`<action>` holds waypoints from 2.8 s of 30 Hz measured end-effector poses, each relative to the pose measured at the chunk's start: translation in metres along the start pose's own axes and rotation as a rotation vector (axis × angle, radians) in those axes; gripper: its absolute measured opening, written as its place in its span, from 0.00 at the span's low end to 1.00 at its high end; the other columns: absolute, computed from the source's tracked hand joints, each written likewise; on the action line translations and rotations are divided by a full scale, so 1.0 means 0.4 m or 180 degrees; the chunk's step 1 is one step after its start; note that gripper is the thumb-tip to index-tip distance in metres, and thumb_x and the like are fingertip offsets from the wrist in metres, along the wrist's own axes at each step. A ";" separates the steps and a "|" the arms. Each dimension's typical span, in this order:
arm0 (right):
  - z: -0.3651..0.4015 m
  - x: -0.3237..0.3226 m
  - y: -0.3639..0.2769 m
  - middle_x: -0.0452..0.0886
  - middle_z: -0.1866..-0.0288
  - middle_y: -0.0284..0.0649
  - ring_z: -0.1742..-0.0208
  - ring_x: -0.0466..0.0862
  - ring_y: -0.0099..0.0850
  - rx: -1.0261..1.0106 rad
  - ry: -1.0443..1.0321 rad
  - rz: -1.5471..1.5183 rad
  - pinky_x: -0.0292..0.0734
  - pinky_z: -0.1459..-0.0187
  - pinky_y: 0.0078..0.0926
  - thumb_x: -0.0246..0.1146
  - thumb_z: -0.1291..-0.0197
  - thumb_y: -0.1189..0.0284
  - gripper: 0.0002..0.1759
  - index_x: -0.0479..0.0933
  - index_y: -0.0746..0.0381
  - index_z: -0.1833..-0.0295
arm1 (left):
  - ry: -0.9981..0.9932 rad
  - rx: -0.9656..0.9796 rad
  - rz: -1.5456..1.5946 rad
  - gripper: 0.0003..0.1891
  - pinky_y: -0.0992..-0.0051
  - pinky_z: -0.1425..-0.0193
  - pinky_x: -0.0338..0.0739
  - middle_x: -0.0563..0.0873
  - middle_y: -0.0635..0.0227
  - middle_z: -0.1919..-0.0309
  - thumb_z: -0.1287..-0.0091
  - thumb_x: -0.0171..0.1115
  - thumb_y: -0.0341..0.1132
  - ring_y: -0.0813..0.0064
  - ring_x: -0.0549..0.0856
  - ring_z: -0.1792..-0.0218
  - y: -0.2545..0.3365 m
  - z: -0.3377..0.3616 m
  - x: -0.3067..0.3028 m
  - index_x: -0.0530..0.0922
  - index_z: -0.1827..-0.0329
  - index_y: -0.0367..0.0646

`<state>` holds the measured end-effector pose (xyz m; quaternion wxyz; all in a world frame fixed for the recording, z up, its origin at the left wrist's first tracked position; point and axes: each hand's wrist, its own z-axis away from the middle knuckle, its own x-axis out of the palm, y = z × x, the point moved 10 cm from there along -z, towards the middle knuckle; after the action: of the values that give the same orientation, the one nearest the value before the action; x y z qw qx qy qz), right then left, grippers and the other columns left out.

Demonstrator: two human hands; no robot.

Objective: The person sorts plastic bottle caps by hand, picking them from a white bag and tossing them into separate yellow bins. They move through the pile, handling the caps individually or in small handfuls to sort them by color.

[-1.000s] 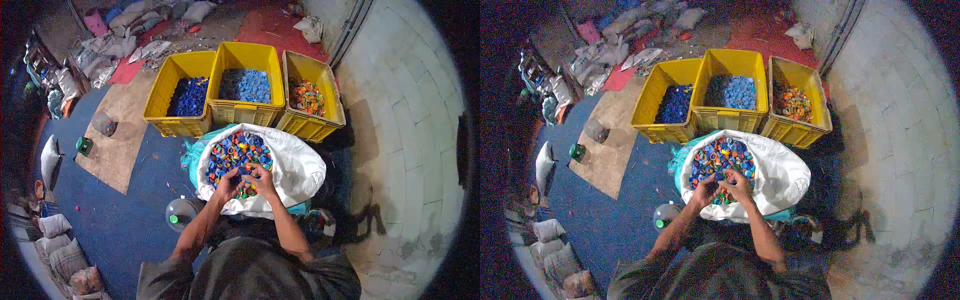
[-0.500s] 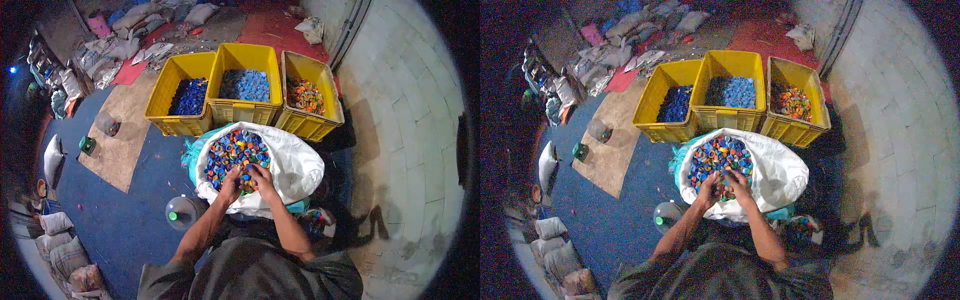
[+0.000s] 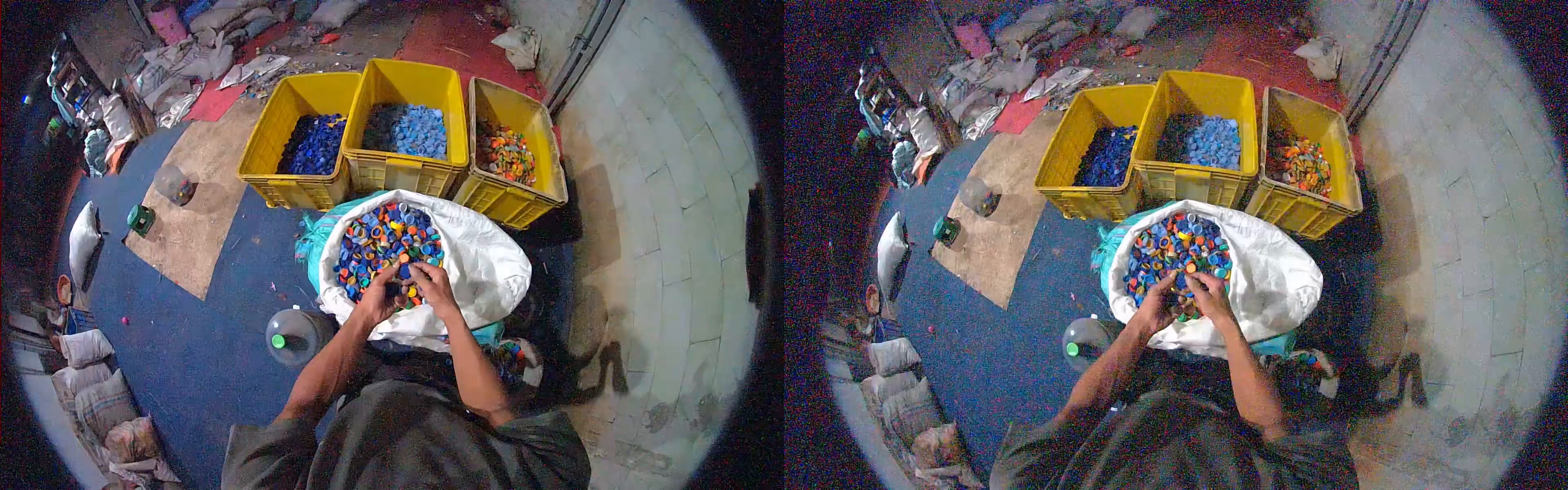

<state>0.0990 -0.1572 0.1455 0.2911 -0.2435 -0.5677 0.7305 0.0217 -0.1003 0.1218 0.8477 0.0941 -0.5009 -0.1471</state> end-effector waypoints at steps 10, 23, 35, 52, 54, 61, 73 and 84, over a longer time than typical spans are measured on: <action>0.060 0.029 -0.197 0.81 0.69 0.39 0.70 0.79 0.30 -0.1580 0.1047 0.1770 0.75 0.66 0.27 0.71 0.53 0.70 0.18 0.78 0.62 0.56 | 0.0097 0.0114 0.0628 0.13 0.82 0.79 0.62 0.73 0.72 0.80 0.31 0.51 0.45 0.81 0.69 0.81 0.022 0.028 0.030 0.75 0.60 0.44; 0.031 0.051 -0.184 0.81 0.58 0.46 0.59 0.82 0.45 -0.1313 0.0915 0.2000 0.78 0.58 0.37 0.69 0.52 0.69 0.21 0.78 0.61 0.50 | -0.0052 0.0022 0.0961 0.12 0.84 0.79 0.62 0.76 0.74 0.74 0.34 0.58 0.45 0.83 0.71 0.78 0.020 0.003 -0.010 0.74 0.59 0.45; 0.025 0.050 -0.189 0.82 0.60 0.46 0.60 0.83 0.45 -0.1411 0.0932 0.1920 0.78 0.58 0.38 0.69 0.52 0.71 0.20 0.78 0.62 0.51 | -0.0087 0.0041 0.1001 0.11 0.85 0.82 0.59 0.77 0.75 0.73 0.33 0.57 0.44 0.84 0.71 0.79 0.018 -0.018 -0.024 0.74 0.58 0.47; 0.027 0.038 -0.197 0.78 0.74 0.37 0.76 0.76 0.29 -0.1511 0.0809 0.1552 0.74 0.71 0.28 0.72 0.55 0.74 0.12 0.78 0.62 0.64 | 0.0194 0.0204 0.0558 0.18 0.80 0.78 0.64 0.80 0.70 0.69 0.34 0.55 0.50 0.79 0.75 0.75 0.063 0.004 0.024 0.76 0.51 0.46; 0.030 0.034 -0.211 0.80 0.72 0.37 0.75 0.77 0.29 -0.1590 0.0898 0.1571 0.75 0.70 0.28 0.72 0.55 0.74 0.14 0.78 0.62 0.61 | 0.0051 0.0178 0.0725 0.17 0.80 0.79 0.63 0.78 0.71 0.71 0.34 0.54 0.49 0.79 0.73 0.76 0.060 -0.005 0.029 0.76 0.52 0.46; 0.027 0.037 -0.195 0.82 0.57 0.46 0.58 0.83 0.43 -0.1597 0.0938 0.1749 0.79 0.59 0.34 0.70 0.51 0.70 0.18 0.77 0.62 0.54 | -0.0252 0.0049 0.0920 0.15 0.83 0.81 0.59 0.73 0.75 0.78 0.33 0.54 0.47 0.83 0.67 0.82 0.046 -0.011 0.044 0.75 0.57 0.45; 0.032 0.053 -0.227 0.81 0.63 0.45 0.64 0.83 0.43 -0.1969 0.1092 0.2163 0.79 0.63 0.36 0.69 0.52 0.71 0.19 0.78 0.62 0.52 | -0.0079 0.0148 0.1053 0.13 0.83 0.82 0.58 0.75 0.76 0.78 0.33 0.57 0.46 0.84 0.67 0.83 0.048 -0.021 0.013 0.76 0.59 0.46; 0.001 0.076 -0.200 0.78 0.76 0.38 0.74 0.77 0.30 -0.1568 0.0371 0.1678 0.73 0.70 0.27 0.70 0.54 0.76 0.08 0.78 0.65 0.69 | 0.0056 0.0094 0.0941 0.16 0.81 0.80 0.62 0.76 0.72 0.76 0.34 0.56 0.47 0.82 0.69 0.81 0.049 -0.014 -0.001 0.76 0.53 0.44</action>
<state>0.0890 -0.1213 0.2227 0.0573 -0.4855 -0.6269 0.6067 0.0295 -0.0816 0.1248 0.8630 0.0330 -0.5039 -0.0124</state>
